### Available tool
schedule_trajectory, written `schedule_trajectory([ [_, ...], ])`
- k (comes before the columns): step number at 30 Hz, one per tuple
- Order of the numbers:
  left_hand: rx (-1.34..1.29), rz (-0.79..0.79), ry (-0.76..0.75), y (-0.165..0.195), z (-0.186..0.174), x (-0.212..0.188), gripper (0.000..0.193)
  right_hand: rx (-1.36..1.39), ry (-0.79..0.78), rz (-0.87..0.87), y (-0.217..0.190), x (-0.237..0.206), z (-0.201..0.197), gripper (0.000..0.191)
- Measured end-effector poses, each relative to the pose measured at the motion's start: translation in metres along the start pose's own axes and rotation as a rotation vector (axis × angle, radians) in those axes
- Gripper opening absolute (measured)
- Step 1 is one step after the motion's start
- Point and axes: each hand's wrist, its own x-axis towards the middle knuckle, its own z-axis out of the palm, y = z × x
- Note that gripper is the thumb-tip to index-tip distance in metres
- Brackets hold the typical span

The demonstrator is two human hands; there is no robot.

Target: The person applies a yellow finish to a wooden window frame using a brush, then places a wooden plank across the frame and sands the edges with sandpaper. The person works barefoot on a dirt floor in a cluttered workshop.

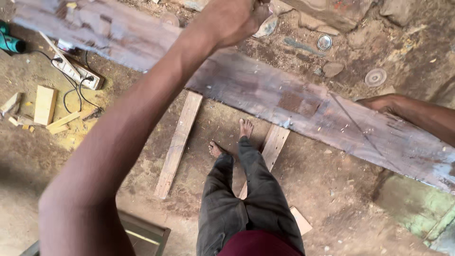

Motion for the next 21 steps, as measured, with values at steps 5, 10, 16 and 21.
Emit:
schedule_trajectory([
  [5,0.293,-0.354,-0.856,-0.022,0.053,0.073,0.055,0.099,-0.035,0.068,0.024,0.027,-0.020,0.032],
  [10,0.229,-0.496,-1.285,-0.064,0.115,0.051,0.049,0.221,-0.066,0.141,0.086,0.045,-0.031,0.034],
  [16,0.137,-0.743,-1.374,-0.077,0.134,0.039,0.057,0.308,-0.076,0.208,0.129,0.061,-0.025,0.035],
  [21,0.049,-0.962,-1.392,-0.075,0.139,0.027,0.069,0.367,-0.086,0.240,0.149,0.067,-0.009,0.037],
])
